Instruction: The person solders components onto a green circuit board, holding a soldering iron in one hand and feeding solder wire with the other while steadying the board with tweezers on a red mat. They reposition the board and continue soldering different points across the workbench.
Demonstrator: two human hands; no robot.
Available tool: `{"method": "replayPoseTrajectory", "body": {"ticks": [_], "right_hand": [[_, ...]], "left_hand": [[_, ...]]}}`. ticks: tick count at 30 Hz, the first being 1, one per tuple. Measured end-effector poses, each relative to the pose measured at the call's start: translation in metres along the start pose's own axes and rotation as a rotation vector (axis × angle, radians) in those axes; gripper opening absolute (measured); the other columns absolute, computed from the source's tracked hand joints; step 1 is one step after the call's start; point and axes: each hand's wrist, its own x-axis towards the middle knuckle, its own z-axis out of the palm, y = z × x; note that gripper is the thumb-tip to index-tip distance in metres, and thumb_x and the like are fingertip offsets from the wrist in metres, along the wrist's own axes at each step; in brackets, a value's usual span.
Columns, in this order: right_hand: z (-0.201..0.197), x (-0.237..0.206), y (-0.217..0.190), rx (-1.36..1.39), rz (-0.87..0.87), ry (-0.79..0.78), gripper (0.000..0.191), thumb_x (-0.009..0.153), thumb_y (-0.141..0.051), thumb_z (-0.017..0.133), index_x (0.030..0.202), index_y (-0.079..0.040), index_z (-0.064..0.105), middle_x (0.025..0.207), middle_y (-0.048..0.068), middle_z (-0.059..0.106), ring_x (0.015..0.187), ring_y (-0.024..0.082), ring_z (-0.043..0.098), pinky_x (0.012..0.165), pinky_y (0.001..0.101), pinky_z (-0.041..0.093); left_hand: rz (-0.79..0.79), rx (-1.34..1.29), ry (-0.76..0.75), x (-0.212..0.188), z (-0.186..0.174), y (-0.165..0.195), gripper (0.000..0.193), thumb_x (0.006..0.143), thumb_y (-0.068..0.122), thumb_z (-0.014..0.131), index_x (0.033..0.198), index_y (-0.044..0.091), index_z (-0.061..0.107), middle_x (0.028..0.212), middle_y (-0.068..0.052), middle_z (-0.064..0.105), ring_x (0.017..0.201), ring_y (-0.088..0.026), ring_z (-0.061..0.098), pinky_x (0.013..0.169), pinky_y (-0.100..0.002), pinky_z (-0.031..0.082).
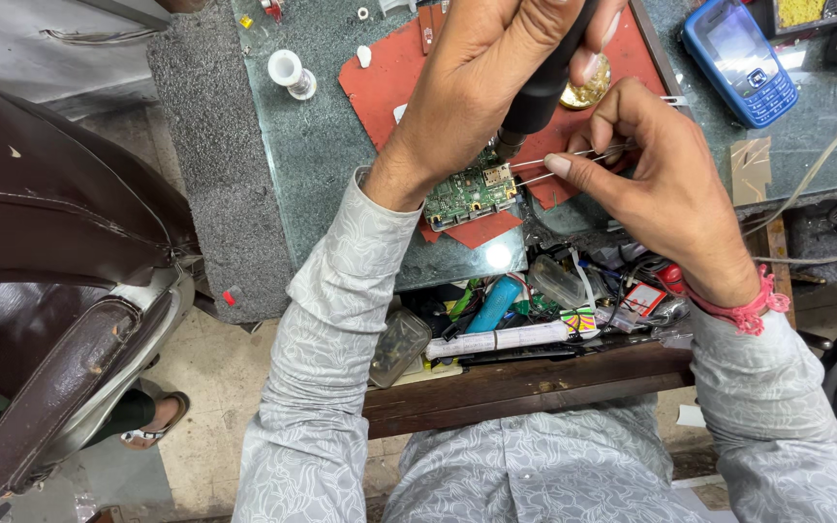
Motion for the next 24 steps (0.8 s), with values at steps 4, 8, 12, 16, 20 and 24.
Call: {"method": "replayPoseTrajectory", "body": {"ticks": [4,8,12,16,20,24], "right_hand": [[-0.0001,-0.0006,-0.0006,-0.008,-0.001,0.002,0.037,0.096,-0.009,0.082,0.093,-0.006,0.045,0.085,-0.002,0.051,0.077,0.006,0.044,0.068,0.0239,0.041],[0.0000,-0.0009,-0.0005,0.008,0.002,0.005,0.035,0.095,-0.009,0.081,0.093,-0.006,0.046,0.086,-0.003,0.053,0.078,0.006,0.045,0.068,0.0234,0.041],[0.0001,-0.0014,0.0003,-0.009,0.001,0.009,0.037,0.096,-0.009,0.082,0.093,-0.006,0.046,0.086,-0.002,0.051,0.078,0.006,0.044,0.069,0.0238,0.041],[0.0003,-0.0009,-0.0002,0.008,-0.020,0.008,0.036,0.096,-0.009,0.081,0.093,-0.006,0.046,0.087,-0.002,0.055,0.079,0.006,0.046,0.071,0.0233,0.042],[-0.0010,-0.0005,-0.0033,-0.054,0.019,0.004,0.038,0.097,-0.012,0.083,0.092,-0.004,0.046,0.081,0.000,0.050,0.075,0.007,0.043,0.067,0.0244,0.040],[-0.0035,0.0003,-0.0054,-0.084,0.053,-0.034,0.026,0.095,-0.011,0.081,0.094,-0.003,0.056,0.083,0.000,0.058,0.074,0.007,0.051,0.066,0.0246,0.044]], "left_hand": [[0.028,0.068,-0.006,0.0006,0.0006,-0.0007,0.037,0.120,0.039,0.046,0.111,0.004,0.055,0.103,-0.001,0.059,0.085,-0.009,0.061,0.076,-0.025,0.057],[0.039,0.078,-0.013,0.0014,0.0010,-0.0015,0.038,0.120,0.039,0.045,0.111,0.004,0.056,0.103,-0.001,0.059,0.085,-0.008,0.061,0.076,-0.025,0.057],[0.043,0.086,-0.012,0.0011,0.0009,-0.0016,0.039,0.120,0.040,0.045,0.109,0.004,0.055,0.103,-0.001,0.059,0.085,-0.008,0.061,0.077,-0.025,0.057],[0.048,0.092,-0.012,0.0010,0.0011,-0.0021,0.039,0.121,0.039,0.045,0.110,0.004,0.055,0.103,-0.001,0.059,0.085,-0.009,0.061,0.077,-0.025,0.057],[0.010,0.006,-0.010,0.0005,0.0005,-0.0032,0.036,0.119,0.037,0.046,0.111,0.004,0.055,0.103,-0.002,0.059,0.085,-0.009,0.060,0.076,-0.026,0.056],[-0.018,-0.036,-0.004,-0.0023,-0.0028,-0.0029,0.036,0.121,0.035,0.047,0.108,0.002,0.055,0.103,-0.003,0.059,0.085,-0.010,0.059,0.077,-0.027,0.056]]}}
